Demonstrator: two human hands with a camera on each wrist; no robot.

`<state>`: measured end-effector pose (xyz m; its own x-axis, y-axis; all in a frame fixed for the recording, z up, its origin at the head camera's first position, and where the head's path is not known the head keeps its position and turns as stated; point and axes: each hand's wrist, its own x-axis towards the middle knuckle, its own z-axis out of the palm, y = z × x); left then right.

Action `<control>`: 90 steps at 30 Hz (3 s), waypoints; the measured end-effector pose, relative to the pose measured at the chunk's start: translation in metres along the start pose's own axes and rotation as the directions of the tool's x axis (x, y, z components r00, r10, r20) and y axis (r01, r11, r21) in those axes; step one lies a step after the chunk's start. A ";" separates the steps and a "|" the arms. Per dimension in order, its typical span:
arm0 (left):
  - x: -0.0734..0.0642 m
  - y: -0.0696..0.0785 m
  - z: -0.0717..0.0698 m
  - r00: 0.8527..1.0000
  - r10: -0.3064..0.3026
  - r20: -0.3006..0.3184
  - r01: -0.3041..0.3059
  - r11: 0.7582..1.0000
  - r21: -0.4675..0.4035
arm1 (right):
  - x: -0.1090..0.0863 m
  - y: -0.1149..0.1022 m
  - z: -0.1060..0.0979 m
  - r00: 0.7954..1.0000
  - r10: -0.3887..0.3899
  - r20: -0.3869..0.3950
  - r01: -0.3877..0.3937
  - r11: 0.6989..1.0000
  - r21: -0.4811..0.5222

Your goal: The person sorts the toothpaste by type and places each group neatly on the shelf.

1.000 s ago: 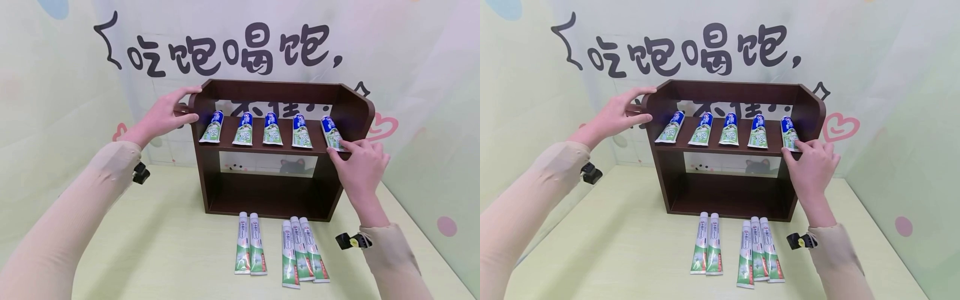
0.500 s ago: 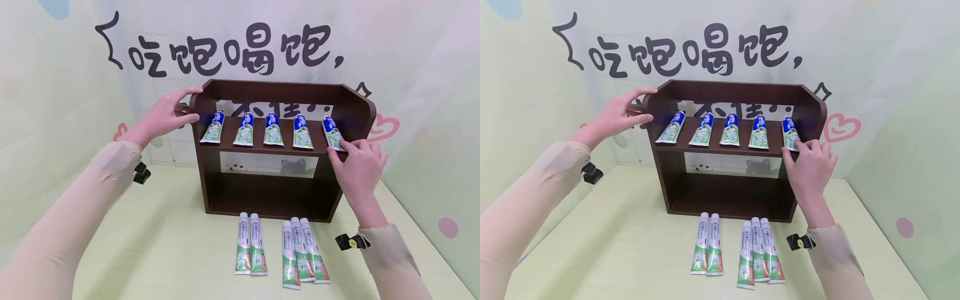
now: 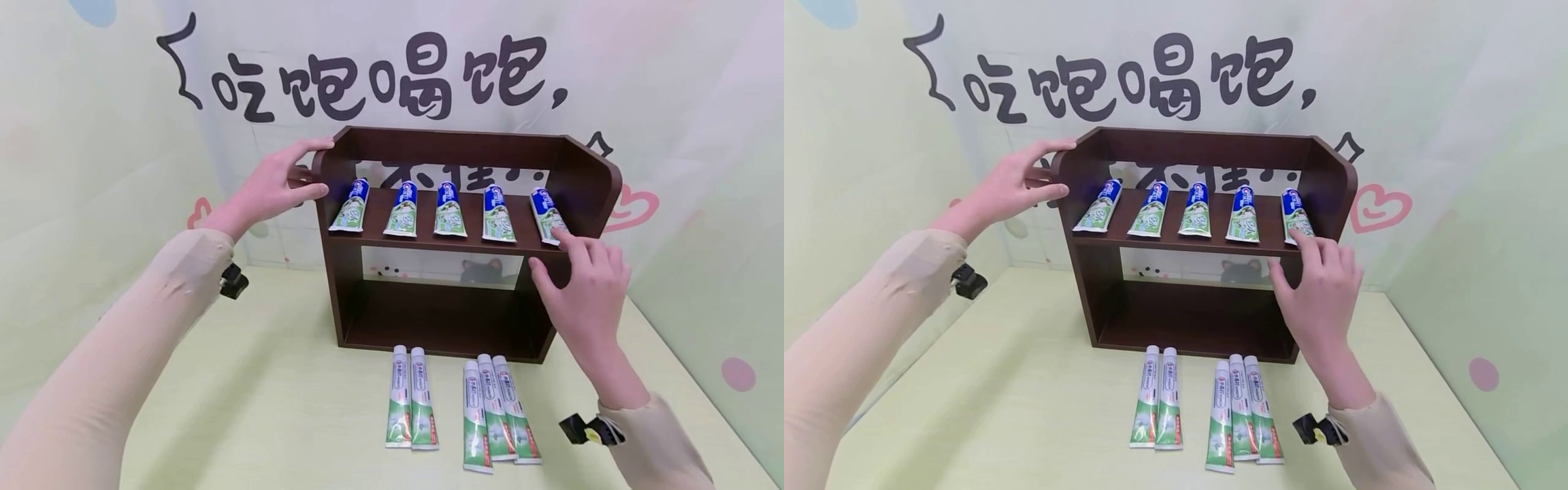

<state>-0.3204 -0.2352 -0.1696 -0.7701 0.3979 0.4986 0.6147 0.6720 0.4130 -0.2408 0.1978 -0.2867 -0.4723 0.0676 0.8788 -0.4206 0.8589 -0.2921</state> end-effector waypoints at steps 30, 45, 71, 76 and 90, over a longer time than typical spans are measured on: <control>0.002 0.001 -0.001 1.000 0.005 0.005 -0.005 1.000 0.009 | -0.088 0.026 0.011 0.915 -0.033 0.402 0.003 0.997 0.073; 0.002 -0.001 -0.002 1.000 0.000 0.011 -0.001 1.000 0.026 | -0.118 0.040 0.016 0.805 0.052 0.591 -0.117 0.991 0.071; 0.001 0.004 -0.002 1.000 -0.008 0.018 0.008 1.000 0.000 | -0.148 0.058 0.023 0.484 0.149 0.862 -0.361 0.932 0.041; 0.001 0.002 -0.002 1.000 -0.005 0.014 0.005 1.000 0.002 | -0.150 0.057 0.026 0.452 0.153 0.879 -0.376 0.926 0.032; 0.001 -0.001 -0.002 1.000 0.000 0.011 0.000 1.000 -0.002 | -0.145 0.039 0.025 0.403 0.219 0.889 -0.374 0.926 -0.058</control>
<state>-0.3214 -0.2363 -0.1678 -0.7717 0.4052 0.4902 0.6152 0.6709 0.4140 -0.2075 0.2088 -0.4351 -0.9706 -0.2363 -0.0452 -0.1677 0.7992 -0.5772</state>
